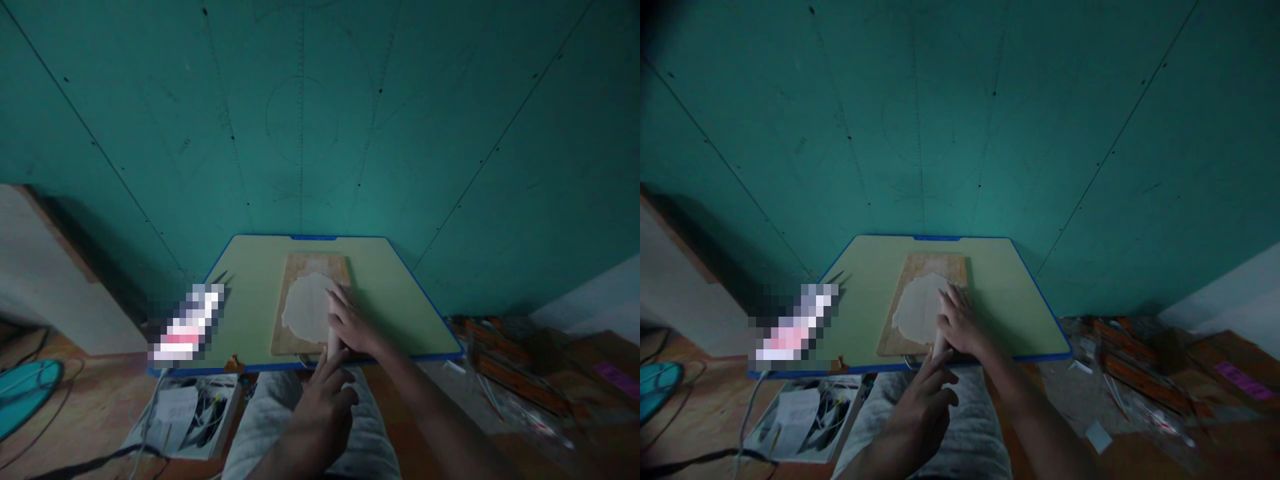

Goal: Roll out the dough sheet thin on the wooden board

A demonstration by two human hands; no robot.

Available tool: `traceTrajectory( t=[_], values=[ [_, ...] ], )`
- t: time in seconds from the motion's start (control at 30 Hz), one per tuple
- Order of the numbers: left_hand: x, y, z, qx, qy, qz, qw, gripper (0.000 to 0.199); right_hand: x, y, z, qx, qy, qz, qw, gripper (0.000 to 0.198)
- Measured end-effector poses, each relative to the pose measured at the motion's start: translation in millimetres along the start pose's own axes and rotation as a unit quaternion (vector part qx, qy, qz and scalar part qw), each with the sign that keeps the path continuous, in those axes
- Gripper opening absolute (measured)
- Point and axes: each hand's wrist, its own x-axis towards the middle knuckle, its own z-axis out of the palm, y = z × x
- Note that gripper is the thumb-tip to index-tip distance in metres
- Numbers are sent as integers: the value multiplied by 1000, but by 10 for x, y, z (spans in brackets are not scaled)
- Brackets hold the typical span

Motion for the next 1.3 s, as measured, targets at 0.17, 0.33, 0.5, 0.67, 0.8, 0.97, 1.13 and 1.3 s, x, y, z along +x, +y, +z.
traceTrajectory(
  t=[0.17,0.33,0.5,0.67,0.8,0.97,1.13,1.3],
  values=[
    [-29,-18,38,9,-41,-18,999,39,-310,285,131,-1,63,16,998,63],
    [-147,-196,-96,14,-4,-20,1000,38,-489,242,170,-38,75,18,996,57],
    [-156,-288,-296,23,-18,-48,998,37,-599,60,151,-44,82,-26,995,52],
    [-160,-274,-338,20,-24,-48,998,35,-723,100,80,-82,65,-3,994,51],
    [-171,-272,-306,25,-23,-56,998,36,-788,208,48,-93,69,34,993,53],
    [-187,-303,-273,36,-24,-44,998,36,-791,75,98,-71,73,-26,994,52],
    [-192,-306,-280,39,-26,-43,998,38,-813,58,83,-93,67,-55,992,49],
    [-190,-298,-270,42,-23,-45,998,39,-889,293,-54,-98,125,25,987,48]
  ],
)
